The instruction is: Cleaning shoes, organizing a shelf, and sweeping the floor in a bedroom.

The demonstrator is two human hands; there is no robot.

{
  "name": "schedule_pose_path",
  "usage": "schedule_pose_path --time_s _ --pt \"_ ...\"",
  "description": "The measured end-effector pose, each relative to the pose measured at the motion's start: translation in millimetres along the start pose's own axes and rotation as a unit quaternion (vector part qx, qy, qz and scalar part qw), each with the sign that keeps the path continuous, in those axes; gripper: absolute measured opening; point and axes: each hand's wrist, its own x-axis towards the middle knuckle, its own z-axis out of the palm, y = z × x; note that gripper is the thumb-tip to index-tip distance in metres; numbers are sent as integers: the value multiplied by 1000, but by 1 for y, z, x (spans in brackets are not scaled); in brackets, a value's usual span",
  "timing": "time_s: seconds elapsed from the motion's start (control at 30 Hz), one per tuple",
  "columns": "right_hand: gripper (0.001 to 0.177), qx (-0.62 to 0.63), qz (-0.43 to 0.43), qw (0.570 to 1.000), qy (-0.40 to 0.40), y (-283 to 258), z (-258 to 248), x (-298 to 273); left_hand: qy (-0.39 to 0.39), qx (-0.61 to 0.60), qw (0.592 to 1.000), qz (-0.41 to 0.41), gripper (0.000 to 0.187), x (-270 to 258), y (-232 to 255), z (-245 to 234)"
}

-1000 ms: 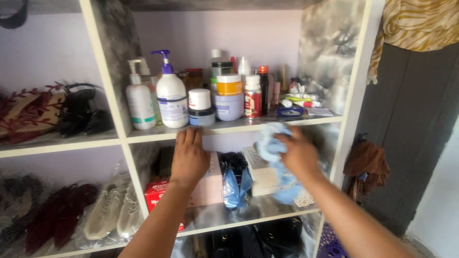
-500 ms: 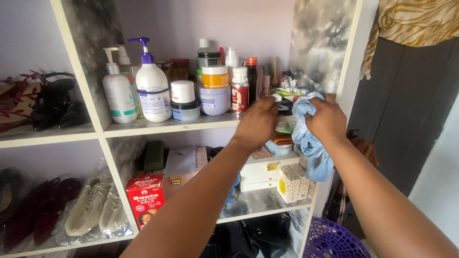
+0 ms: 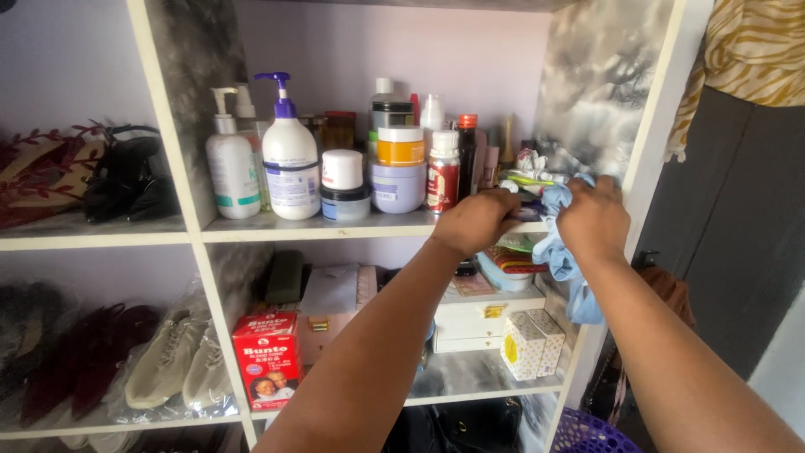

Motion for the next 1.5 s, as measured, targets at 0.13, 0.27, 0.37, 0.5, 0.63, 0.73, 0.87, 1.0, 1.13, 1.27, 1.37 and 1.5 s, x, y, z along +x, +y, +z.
schedule_pose_path --time_s 0.13,0.27,0.37,0.5,0.63,0.73,0.87,1.0,1.13,1.27,1.37,1.5 --pt "42 18 -11 1000 9 9 4 -2 102 -38 993 45 18 -8 -8 3" --pt "41 53 -46 997 29 16 4 -4 173 -46 981 70 21 -25 0 -12" --pt "41 75 -106 991 26 3 2 -2 154 -33 987 43 18 -30 4 -25" --pt "41 114 -182 976 -20 -7 16 5 141 -18 990 5 16 -27 0 -20" --pt "36 93 -155 983 -41 2 22 15 117 11 993 21 16 -20 -8 -3" --pt "34 85 -136 986 -35 1 19 9 101 41 994 -22 20 -13 -11 3" --pt "45 109 -124 985 45 -14 0 -27 59 60 996 -40 24 5 -31 21" --pt "60 130 -108 982 87 -13 -2 -60 5 70 998 1 17 20 -45 28" --pt "61 160 -107 978 82 -7 -11 -69 9 25 1000 7 26 13 -30 16" --pt "56 217 -56 973 57 6 -29 -58 11 7 998 -63 24 6 -18 11" --pt "54 202 -33 972 112 31 -36 -29 20 -4 995 -94 27 5 -9 6" --pt "55 185 -20 964 191 53 -49 29 25 4 991 -130 37 -3 20 -17"
